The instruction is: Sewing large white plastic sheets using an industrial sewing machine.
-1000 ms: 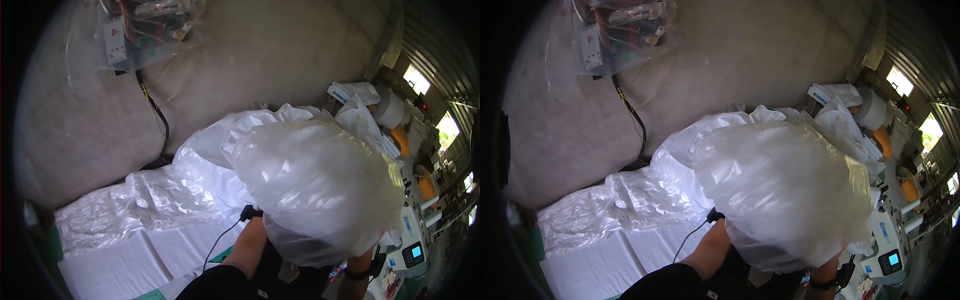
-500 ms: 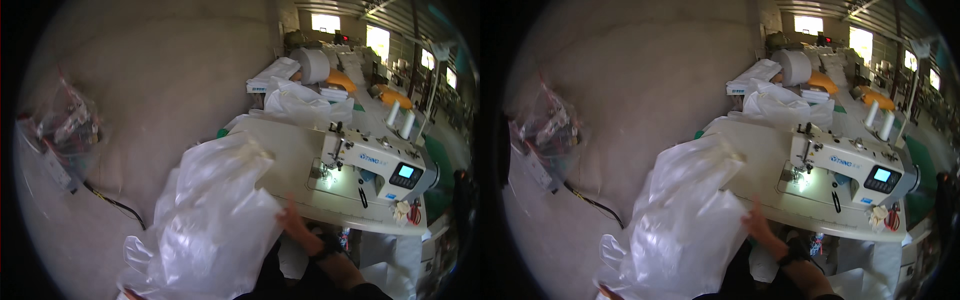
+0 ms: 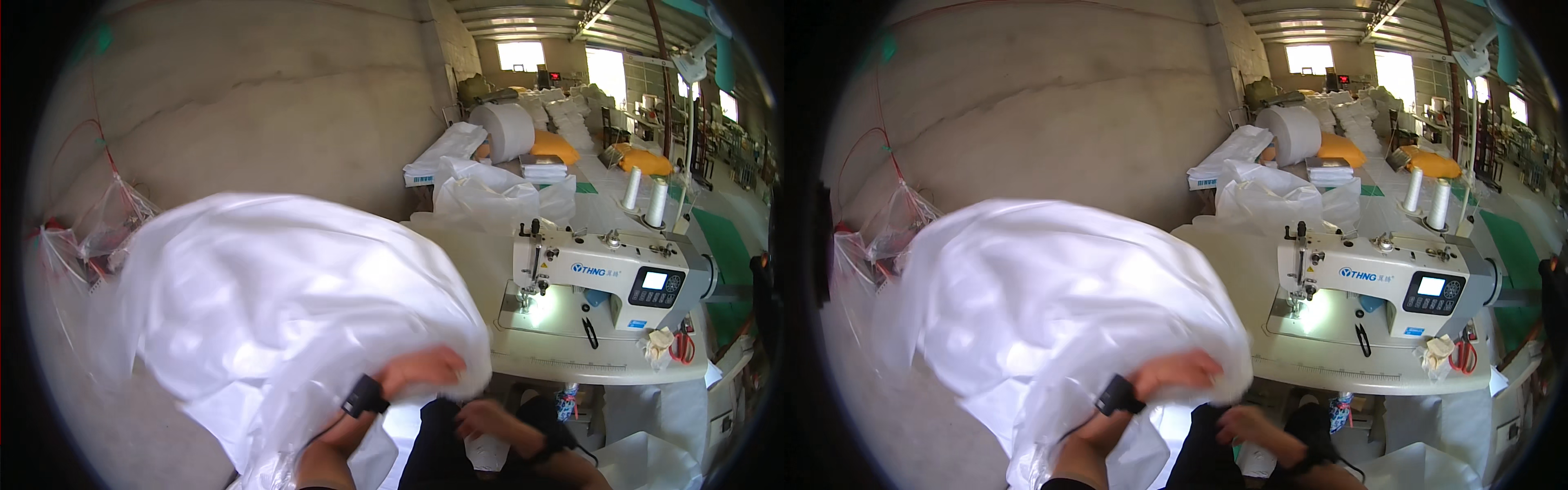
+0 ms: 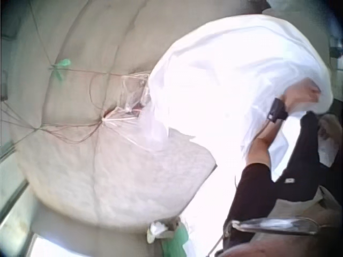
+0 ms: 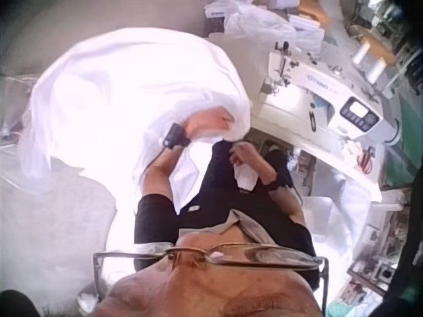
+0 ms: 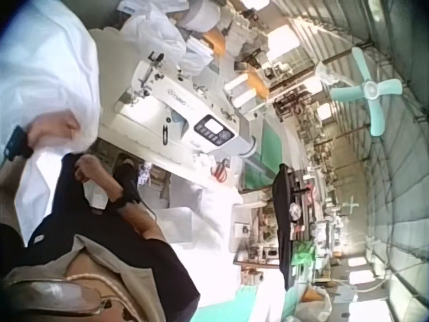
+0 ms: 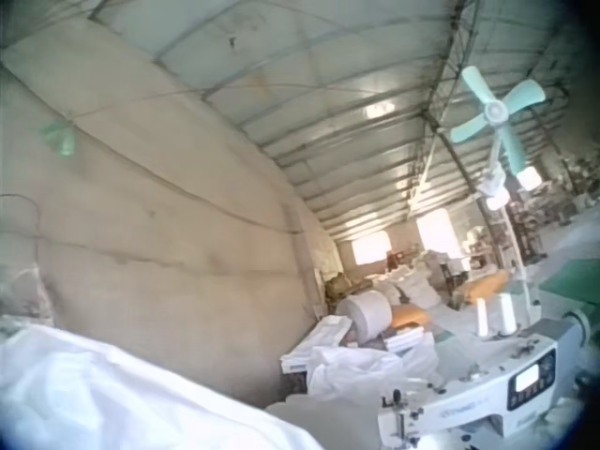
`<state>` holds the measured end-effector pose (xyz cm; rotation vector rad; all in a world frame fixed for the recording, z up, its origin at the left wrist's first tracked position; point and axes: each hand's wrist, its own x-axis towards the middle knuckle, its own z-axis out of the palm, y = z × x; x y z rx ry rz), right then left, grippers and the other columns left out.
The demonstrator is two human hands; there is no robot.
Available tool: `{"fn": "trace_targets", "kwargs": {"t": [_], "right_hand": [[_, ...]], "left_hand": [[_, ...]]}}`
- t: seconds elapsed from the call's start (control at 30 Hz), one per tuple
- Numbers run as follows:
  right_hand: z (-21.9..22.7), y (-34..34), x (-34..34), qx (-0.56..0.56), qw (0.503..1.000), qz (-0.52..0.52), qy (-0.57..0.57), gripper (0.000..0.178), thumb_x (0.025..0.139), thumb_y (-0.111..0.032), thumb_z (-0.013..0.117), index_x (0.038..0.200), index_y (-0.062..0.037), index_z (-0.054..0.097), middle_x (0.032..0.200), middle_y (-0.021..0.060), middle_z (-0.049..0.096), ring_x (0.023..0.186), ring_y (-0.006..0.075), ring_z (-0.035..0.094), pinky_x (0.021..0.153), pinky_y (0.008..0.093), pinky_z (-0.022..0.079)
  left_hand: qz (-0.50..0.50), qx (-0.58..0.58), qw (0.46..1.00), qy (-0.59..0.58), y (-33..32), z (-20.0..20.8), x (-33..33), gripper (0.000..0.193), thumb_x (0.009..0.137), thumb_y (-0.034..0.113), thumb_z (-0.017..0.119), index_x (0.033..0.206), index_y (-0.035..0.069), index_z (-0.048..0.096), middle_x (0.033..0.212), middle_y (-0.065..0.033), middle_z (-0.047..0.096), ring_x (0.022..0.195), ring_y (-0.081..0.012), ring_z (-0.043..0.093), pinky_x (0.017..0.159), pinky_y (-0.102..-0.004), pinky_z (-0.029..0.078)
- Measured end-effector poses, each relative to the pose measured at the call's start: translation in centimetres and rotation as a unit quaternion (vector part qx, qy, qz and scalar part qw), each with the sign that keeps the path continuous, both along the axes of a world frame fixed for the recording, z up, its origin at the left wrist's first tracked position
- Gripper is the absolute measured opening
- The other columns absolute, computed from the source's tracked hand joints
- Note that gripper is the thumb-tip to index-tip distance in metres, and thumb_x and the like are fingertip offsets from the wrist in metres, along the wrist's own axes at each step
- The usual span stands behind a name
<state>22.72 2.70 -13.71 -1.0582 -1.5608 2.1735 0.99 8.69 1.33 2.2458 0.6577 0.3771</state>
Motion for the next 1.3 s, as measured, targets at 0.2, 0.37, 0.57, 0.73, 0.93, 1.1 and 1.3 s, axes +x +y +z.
{"fn": "trace_targets", "kwargs": {"t": [0.2,0.37,0.57,0.73,0.93,1.1,1.3], "right_hand": [[3.4,2.4,7.4,0.165,0.939,-0.302,-0.005,0.045,0.088,-0.031,0.057,0.118,0.0013,0.05,0.101,0.0162,0.063,0.088,0.0222,0.063,0.073,0.0323,0.052],[1.6,2.4,0.1,0.19,0.957,-0.217,0.017,0.054,0.079,-0.025,0.071,0.12,0.0021,0.05,0.11,0.0147,0.061,0.099,0.0228,0.059,0.086,0.035,0.047],[-2.2,-3.2,-10.1,0.014,0.979,-0.154,0.133,0.028,0.084,-0.018,0.064,0.104,0.0012,0.061,0.094,0.0098,0.066,0.083,0.0163,0.061,0.075,0.0322,0.05],[-1.7,-12.4,-10.6,0.306,0.901,0.248,0.182,0.022,0.088,-0.009,0.051,0.11,-0.0052,0.055,0.089,0.0122,0.058,0.085,0.0194,0.056,0.078,0.0315,0.045],[-4.7,-12.3,-10.3,0.129,0.893,0.415,0.117,0.032,0.089,-0.015,0.054,0.12,-0.0058,0.052,0.105,0.0097,0.059,0.094,0.0162,0.056,0.087,0.0286,0.043],[-5.1,-11.4,-9.5,0.093,0.91,0.387,0.118,0.032,0.089,-0.015,0.054,0.12,-0.0057,0.052,0.105,0.0097,0.059,0.095,0.0163,0.056,0.087,0.0288,0.043],[-2.8,-12.4,-9.7,0.092,0.894,0.41,0.157,0.031,0.089,-0.015,0.054,0.119,-0.0055,0.053,0.105,0.0098,0.059,0.095,0.0164,0.056,0.088,0.029,0.043]], "left_hand": [[0.02,-0.343,0.933,0.104,-13.0,-11.2,0.2,0.025,0.075,0.02,0.056,0.091,0.002,0.064,0.089,-0.013,0.064,0.086,-0.0218,0.061,0.081,-0.0331,0.046],[0.186,-0.281,0.938,-0.082,-20.7,-10.6,-6.5,0.027,0.076,0.019,0.055,0.096,0.003,0.064,0.093,-0.0147,0.065,0.089,-0.0236,0.062,0.083,-0.0333,0.046],[0.618,0.073,0.649,0.438,-18.3,-1.9,-15.7,0.034,0.082,0.012,0.048,0.111,-0.003,0.059,0.104,-0.0221,0.063,0.092,-0.0266,0.064,0.077,-0.0381,0.052],[0.675,0.108,0.727,-0.066,-5.6,-1.7,-18.1,0.059,0.09,0.04,0.053,0.127,-0.005,0.047,0.122,-0.0278,0.052,0.117,-0.0382,0.049,0.1,-0.0369,0.038],[0.739,0.028,0.673,0.036,8.2,-9.0,-15.4,0.112,0.068,0.057,0.07,0.139,-0.01,0.014,0.146,-0.0259,0.019,0.135,-0.0382,0.019,0.11,-0.0419,0.024],[0.786,0.196,0.586,0.006,11.8,-15.7,-14.6,0.088,0.072,0.036,0.069,0.134,-0.007,0.023,0.137,-0.0263,0.03,0.123,-0.0455,0.033,0.101,-0.0481,0.034],[0.851,0.051,0.43,-0.298,5.4,-21.0,-34.4,0.04,0.079,0.02,0.058,0.113,0.0,0.056,0.102,-0.0175,0.064,0.091,-0.0297,0.063,0.08,-0.0407,0.049]]}}
